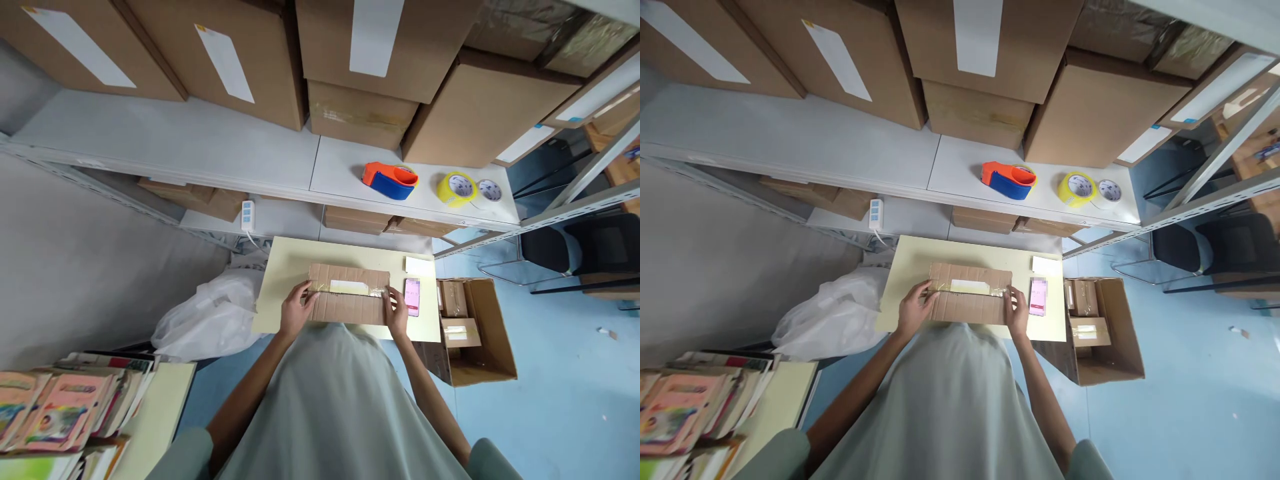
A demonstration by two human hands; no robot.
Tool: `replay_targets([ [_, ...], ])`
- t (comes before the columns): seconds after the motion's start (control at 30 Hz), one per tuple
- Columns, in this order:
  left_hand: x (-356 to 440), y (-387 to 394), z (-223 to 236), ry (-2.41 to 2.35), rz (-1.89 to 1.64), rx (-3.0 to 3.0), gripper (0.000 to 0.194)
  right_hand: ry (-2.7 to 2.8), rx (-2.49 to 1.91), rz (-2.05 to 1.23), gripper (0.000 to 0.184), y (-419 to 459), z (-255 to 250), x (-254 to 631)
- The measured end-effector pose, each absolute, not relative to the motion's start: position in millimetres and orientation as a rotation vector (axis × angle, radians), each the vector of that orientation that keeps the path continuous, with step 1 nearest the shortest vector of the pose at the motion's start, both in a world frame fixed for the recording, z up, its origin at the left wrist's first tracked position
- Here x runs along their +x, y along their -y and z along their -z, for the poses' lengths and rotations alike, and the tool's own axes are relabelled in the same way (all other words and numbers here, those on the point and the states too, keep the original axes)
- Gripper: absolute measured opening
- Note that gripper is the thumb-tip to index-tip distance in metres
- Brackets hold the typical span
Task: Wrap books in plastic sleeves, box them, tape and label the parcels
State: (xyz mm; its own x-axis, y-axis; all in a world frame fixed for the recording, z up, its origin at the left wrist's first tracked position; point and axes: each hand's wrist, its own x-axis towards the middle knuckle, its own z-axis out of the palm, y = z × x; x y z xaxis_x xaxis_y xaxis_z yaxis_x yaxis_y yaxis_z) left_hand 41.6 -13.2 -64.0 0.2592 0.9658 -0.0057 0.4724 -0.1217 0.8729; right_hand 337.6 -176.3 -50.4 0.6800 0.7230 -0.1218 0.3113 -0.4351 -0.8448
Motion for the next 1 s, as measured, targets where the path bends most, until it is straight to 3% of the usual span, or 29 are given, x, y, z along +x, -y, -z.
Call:
replay_targets([
  [0.2, 39.6, 12.1, 70.7, -1.277, -0.818, 1.778, 0.047, 0.857, -2.022, -0.567, 0.060, 175.5, 54.5, 334.0],
  [0.33, 36.5, -2.2, 63.8, -1.229, -0.787, 1.877, 0.040, 1.058, -2.042, -0.343, 0.054, 166.3, 43.6, 343.4],
  [0.5, 65.5, -58.4, 18.0, -1.159, -0.916, 1.986, 0.032, 1.428, -1.987, 0.009, 0.051, 91.8, -30.0, 389.8],
  [0.67, 126.4, -112.0, -59.0, -0.978, -1.070, 2.070, 0.023, 1.622, -1.951, 0.255, 0.061, -34.3, -121.2, 435.2],
  [0.83, 159.0, -119.5, -115.7, -0.848, -1.233, 2.100, 0.023, 1.661, -2.182, 0.130, 0.057, -115.1, -143.3, 447.3],
  [1.0, 148.9, -103.9, -127.8, -0.837, -1.317, 2.039, 0.027, 1.551, -2.214, -0.012, 0.058, -128.8, -130.6, 444.0],
])
